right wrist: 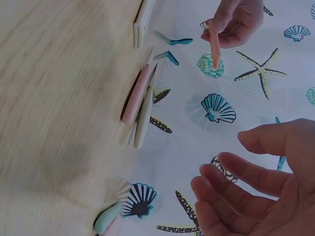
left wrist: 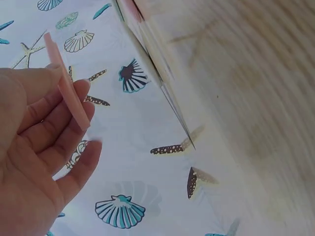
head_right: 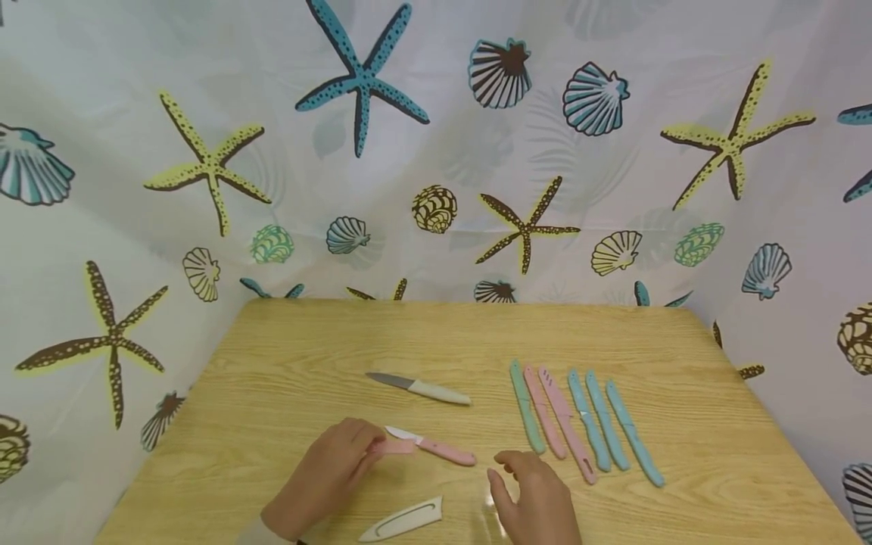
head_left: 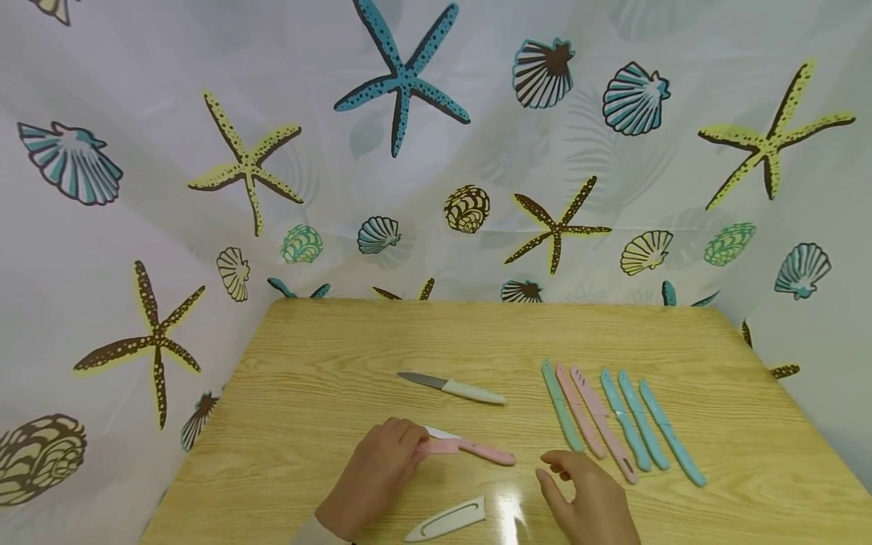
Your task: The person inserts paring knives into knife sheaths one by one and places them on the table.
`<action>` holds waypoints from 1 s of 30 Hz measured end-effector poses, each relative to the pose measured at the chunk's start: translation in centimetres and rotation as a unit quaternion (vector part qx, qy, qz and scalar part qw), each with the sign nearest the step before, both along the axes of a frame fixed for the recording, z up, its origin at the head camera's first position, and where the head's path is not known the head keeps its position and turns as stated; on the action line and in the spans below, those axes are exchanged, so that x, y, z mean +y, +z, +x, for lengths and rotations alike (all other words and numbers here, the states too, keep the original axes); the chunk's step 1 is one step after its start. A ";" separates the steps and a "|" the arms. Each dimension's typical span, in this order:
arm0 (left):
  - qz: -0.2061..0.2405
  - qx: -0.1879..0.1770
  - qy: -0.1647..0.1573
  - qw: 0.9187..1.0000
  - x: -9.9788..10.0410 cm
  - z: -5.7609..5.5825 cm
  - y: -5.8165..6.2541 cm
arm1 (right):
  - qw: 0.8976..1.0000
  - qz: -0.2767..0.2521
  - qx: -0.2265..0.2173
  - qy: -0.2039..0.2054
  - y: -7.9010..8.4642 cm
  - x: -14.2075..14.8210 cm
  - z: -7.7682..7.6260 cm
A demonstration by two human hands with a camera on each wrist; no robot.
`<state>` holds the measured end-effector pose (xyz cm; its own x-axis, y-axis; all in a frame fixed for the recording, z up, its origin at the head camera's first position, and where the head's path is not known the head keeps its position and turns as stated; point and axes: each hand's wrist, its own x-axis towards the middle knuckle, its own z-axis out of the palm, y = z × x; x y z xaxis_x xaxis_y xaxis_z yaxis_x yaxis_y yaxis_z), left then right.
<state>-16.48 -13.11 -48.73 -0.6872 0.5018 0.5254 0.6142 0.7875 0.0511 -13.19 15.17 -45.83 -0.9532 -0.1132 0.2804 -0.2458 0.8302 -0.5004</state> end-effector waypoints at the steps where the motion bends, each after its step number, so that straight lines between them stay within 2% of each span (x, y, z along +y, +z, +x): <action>1: 0.003 0.009 0.002 1.000 0.0 0.0 0.1 | 1.000 -0.001 -0.002 0.003 -0.1 -0.1 -0.1; 5: 0.011 0.014 0.004 1.000 -0.2 0.1 0.5 | 1.000 0.021 0.014 0.011 -0.4 -0.6 -0.6; 9: 0.019 0.021 -0.003 1.000 -0.1 0.4 1.1 | 0.997 0.042 0.050 0.028 -0.8 -1.1 -1.3; 14: 0.030 0.026 -0.014 0.999 0.0 0.8 1.6 | 0.995 0.051 0.072 0.051 -0.9 -1.7 -2.1; 22: 0.033 0.031 -0.026 0.999 0.1 1.4 2.0 | 0.993 0.087 0.035 0.071 -0.7 -3.1 -3.7; 30: 0.046 0.037 -0.040 0.997 0.2 2.0 2.5 | 0.990 0.115 -0.014 0.086 -1.4 -4.3 -5.1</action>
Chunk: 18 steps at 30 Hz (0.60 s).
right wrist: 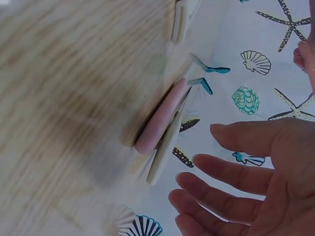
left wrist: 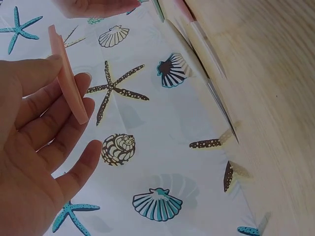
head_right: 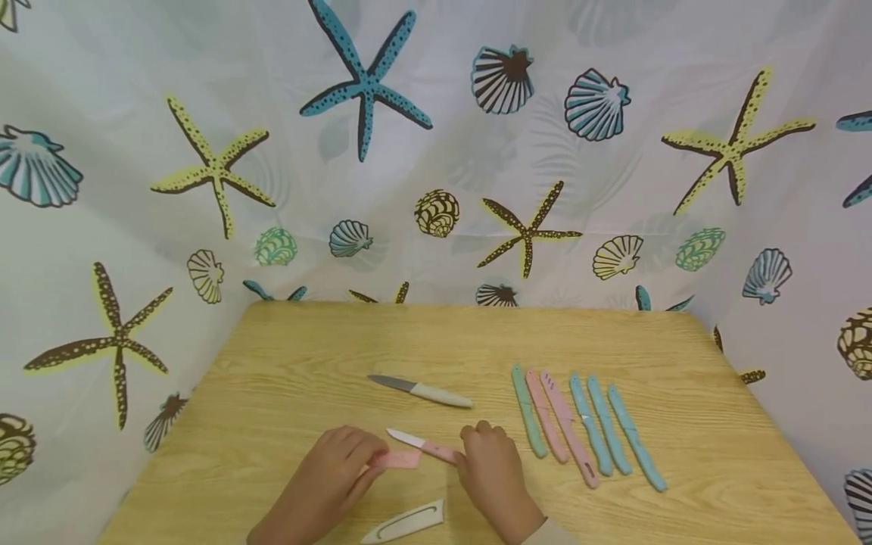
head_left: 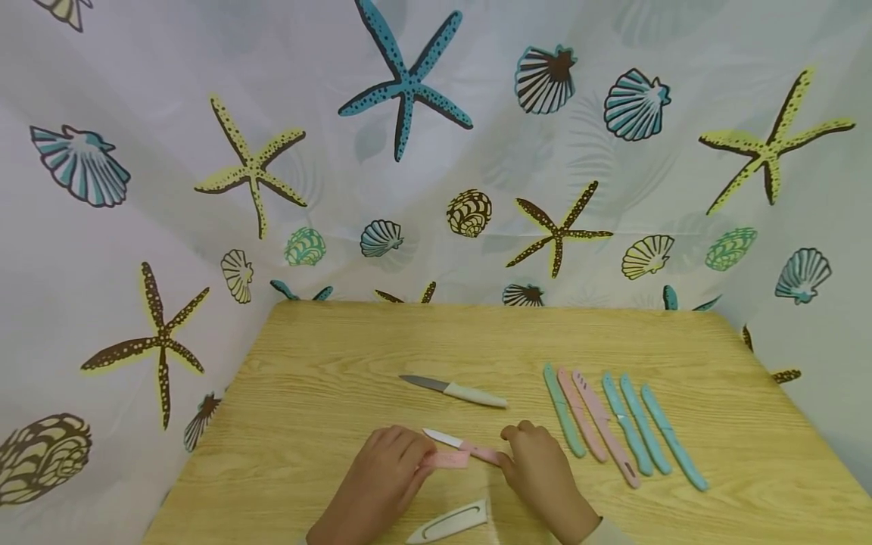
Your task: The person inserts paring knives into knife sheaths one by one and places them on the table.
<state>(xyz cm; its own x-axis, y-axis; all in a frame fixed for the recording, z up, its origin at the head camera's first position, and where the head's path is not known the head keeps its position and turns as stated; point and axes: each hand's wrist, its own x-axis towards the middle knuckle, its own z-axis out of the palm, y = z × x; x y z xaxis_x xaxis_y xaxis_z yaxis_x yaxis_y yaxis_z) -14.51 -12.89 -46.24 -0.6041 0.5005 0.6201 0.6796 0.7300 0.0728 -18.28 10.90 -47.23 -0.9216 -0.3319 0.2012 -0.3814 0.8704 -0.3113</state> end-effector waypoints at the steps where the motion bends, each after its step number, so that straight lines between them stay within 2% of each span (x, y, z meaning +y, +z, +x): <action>1: 0.000 0.000 -0.001 1.000 0.0 0.0 0.0 | 1.000 0.002 0.000 0.002 -0.1 -0.2 -0.2; 11: -0.003 0.002 0.004 1.000 0.0 0.4 0.3 | 0.999 0.004 0.011 0.032 -1.6 -2.2 -1.7; 18: -0.001 0.005 -0.001 1.000 0.0 0.5 0.1 | 1.000 0.005 -0.001 0.026 -2.2 -3.0 -2.3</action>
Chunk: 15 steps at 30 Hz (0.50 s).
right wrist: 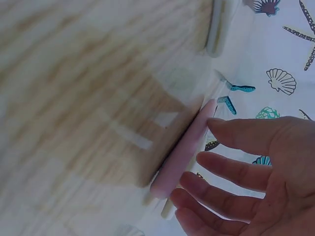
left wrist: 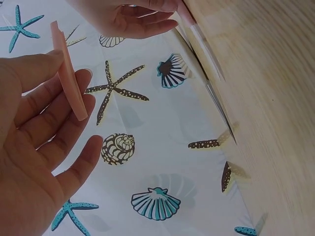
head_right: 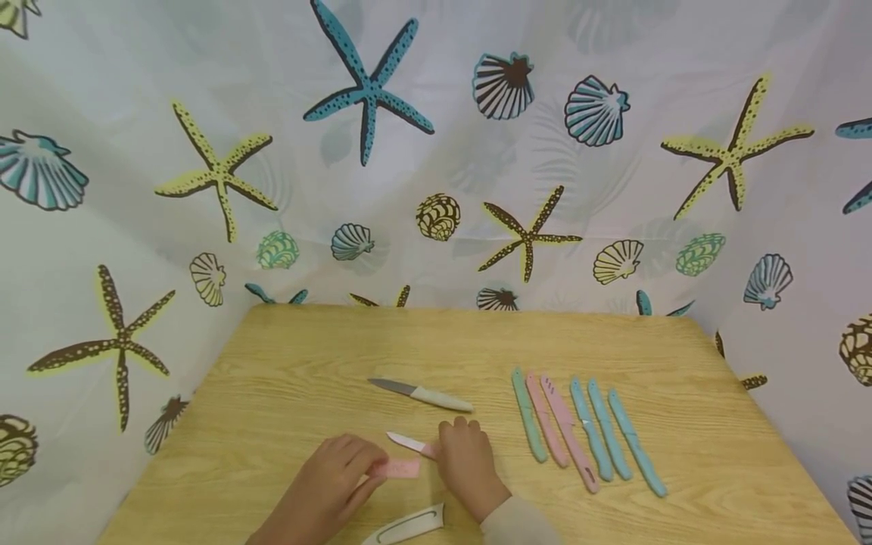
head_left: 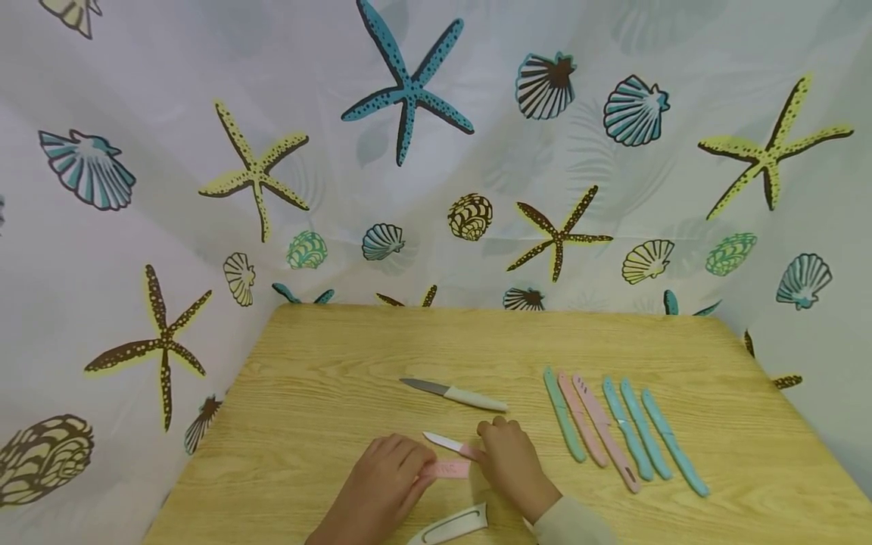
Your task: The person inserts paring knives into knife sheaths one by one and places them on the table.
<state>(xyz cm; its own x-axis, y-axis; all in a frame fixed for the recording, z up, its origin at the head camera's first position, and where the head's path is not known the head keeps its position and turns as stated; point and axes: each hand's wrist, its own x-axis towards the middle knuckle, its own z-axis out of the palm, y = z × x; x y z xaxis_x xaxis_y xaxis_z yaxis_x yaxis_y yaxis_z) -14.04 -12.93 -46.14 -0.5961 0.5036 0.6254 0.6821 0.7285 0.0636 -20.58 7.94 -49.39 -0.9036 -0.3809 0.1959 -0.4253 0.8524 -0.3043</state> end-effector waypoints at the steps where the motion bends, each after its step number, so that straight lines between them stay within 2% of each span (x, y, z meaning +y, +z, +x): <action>1: 0.002 -0.001 -0.002 1.000 0.0 0.0 -0.1 | 1.000 -0.001 0.000 0.001 -0.1 0.0 0.0; 6: 0.006 -0.004 -0.005 1.000 0.0 0.1 -0.1 | 1.000 0.011 0.020 0.019 -0.6 -0.1 0.0; 15: 0.004 0.007 -0.014 1.000 0.2 0.1 0.0 | 0.993 0.066 0.076 0.065 -0.9 -0.2 -0.1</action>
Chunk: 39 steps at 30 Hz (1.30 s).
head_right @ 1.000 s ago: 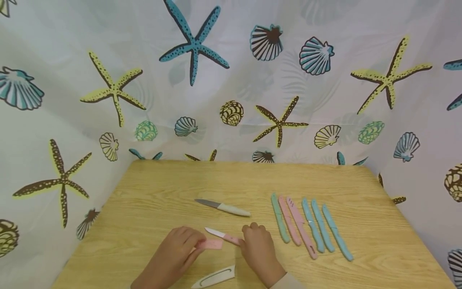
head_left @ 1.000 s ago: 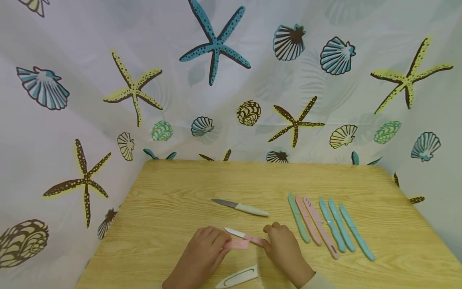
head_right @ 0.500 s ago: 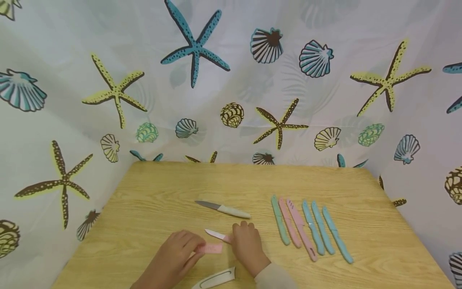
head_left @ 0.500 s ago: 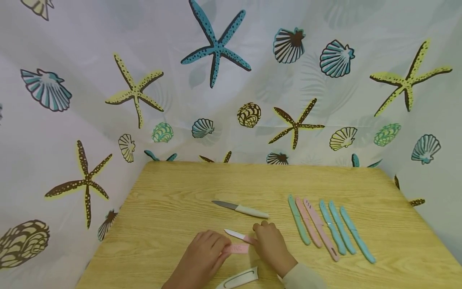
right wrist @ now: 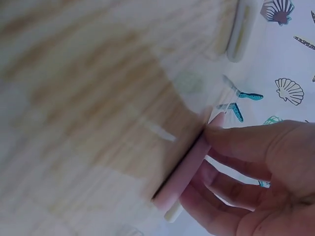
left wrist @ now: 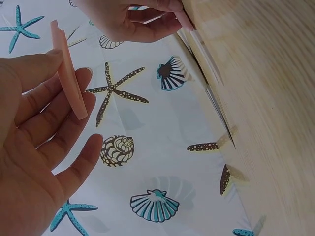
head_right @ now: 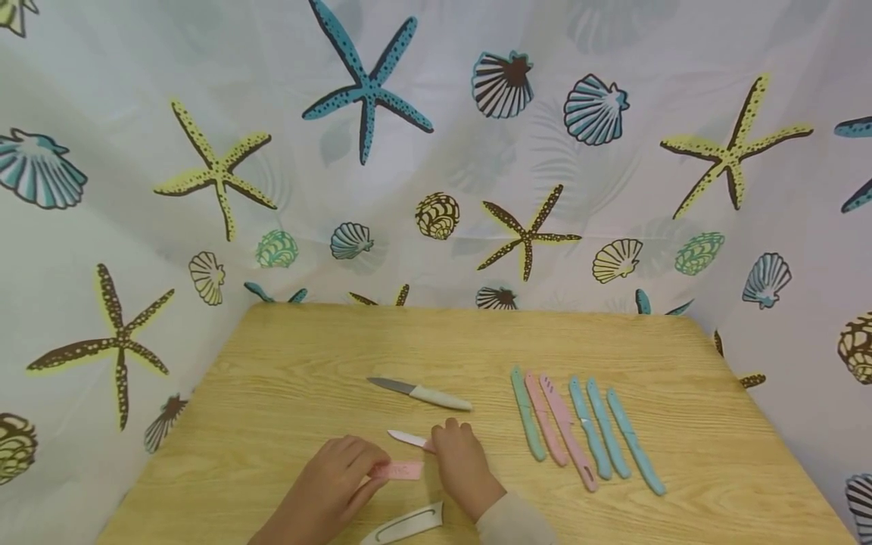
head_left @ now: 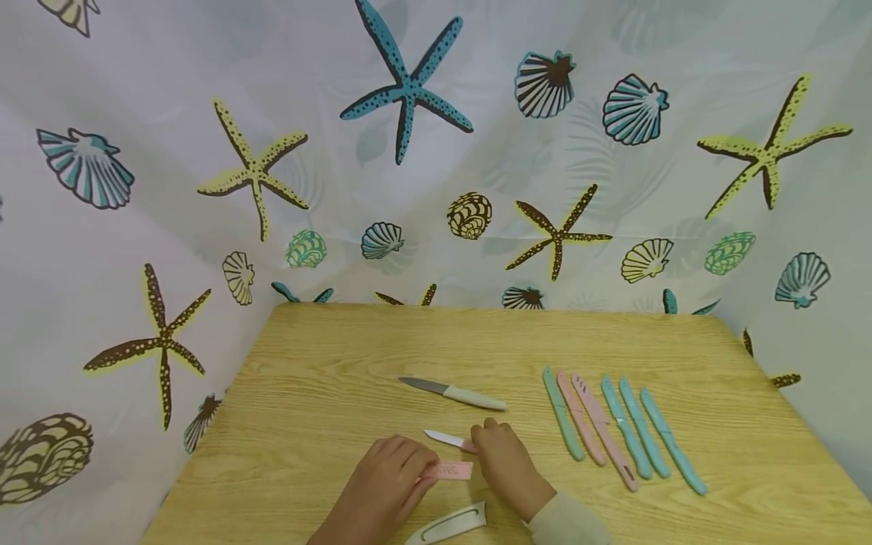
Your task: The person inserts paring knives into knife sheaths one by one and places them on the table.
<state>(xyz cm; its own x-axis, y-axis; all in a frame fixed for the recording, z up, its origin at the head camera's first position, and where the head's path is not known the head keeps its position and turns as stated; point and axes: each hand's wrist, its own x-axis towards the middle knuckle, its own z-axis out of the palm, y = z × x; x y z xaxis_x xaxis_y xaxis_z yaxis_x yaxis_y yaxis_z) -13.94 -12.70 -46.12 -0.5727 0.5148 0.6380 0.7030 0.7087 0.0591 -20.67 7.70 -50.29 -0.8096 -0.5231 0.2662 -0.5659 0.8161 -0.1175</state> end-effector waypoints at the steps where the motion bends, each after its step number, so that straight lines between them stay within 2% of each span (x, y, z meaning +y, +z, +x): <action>1: 0.000 -0.001 0.000 1.000 0.0 0.0 0.0 | 1.000 0.005 0.003 0.004 0.1 0.0 0.0; 14: -0.008 -0.006 0.004 1.000 0.1 -0.2 -0.1 | 0.999 0.012 0.018 0.027 0.4 0.5 -0.8; 21: -0.009 -0.017 0.009 1.000 0.0 -0.3 0.3 | 0.998 -0.059 -0.017 0.015 1.6 1.4 -0.9; 25: -0.011 -0.015 0.009 1.000 -0.1 -0.3 0.3 | 0.995 -0.085 -0.044 0.001 2.3 1.8 -0.5; 29: -0.013 -0.015 0.010 1.000 -0.2 -0.4 0.2 | 0.994 -0.093 -0.048 -0.008 2.9 2.2 0.1; 39: -0.009 -0.014 0.016 1.000 -0.3 -0.3 -0.1 | 0.990 -0.123 -0.061 0.011 3.6 3.0 1.6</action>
<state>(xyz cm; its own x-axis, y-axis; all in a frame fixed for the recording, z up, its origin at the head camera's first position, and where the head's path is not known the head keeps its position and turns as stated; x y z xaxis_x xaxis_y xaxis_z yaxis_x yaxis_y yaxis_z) -14.22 -12.99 -46.21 -0.6073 0.5067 0.6120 0.6779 0.7321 0.0666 -19.05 10.69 -46.72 -0.8322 -0.4729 0.2896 -0.5534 0.7411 -0.3801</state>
